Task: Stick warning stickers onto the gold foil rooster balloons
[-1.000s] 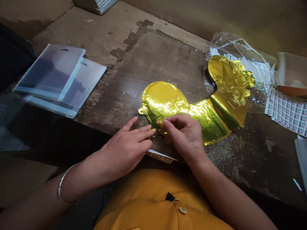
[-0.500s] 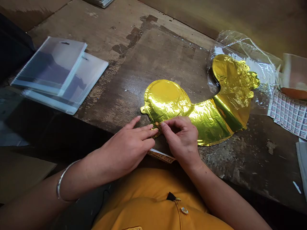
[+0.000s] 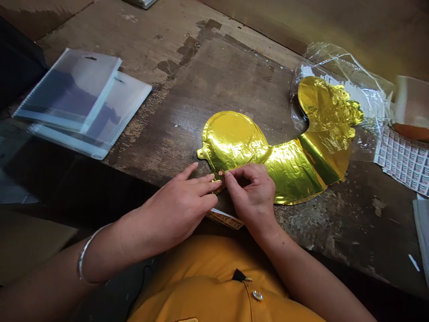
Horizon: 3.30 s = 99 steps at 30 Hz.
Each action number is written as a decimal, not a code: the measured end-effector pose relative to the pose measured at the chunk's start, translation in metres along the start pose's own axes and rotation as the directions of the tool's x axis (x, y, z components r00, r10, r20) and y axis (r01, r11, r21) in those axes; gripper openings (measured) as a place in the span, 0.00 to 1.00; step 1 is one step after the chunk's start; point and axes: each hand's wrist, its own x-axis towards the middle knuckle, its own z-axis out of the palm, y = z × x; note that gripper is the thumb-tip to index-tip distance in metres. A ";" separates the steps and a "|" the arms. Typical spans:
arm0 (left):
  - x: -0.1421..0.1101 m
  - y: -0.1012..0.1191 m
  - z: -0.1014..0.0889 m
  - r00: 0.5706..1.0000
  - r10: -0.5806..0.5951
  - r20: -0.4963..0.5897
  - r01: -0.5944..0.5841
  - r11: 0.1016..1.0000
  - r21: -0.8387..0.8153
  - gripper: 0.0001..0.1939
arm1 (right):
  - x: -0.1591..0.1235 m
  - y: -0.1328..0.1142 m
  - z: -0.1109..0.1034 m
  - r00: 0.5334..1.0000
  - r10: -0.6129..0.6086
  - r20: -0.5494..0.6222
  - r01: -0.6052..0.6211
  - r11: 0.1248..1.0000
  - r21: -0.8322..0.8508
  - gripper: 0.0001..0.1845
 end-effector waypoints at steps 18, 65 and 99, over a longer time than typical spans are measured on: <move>-0.004 -0.004 -0.003 1.000 0.020 -0.021 -0.022 0.998 -0.066 0.09 | 0.008 -0.001 -0.027 0.936 -0.321 0.145 0.347 0.911 -0.224 0.13; 0.024 -0.018 -0.025 0.992 0.122 0.016 -0.118 0.982 -0.145 0.06 | 0.037 0.014 -0.022 0.885 -0.209 0.416 0.081 0.949 0.305 0.16; 0.009 -0.023 -0.012 0.990 0.009 0.139 -0.010 1.000 0.010 0.10 | 0.136 0.189 -0.162 0.777 0.409 -0.479 -0.573 0.774 -0.268 0.05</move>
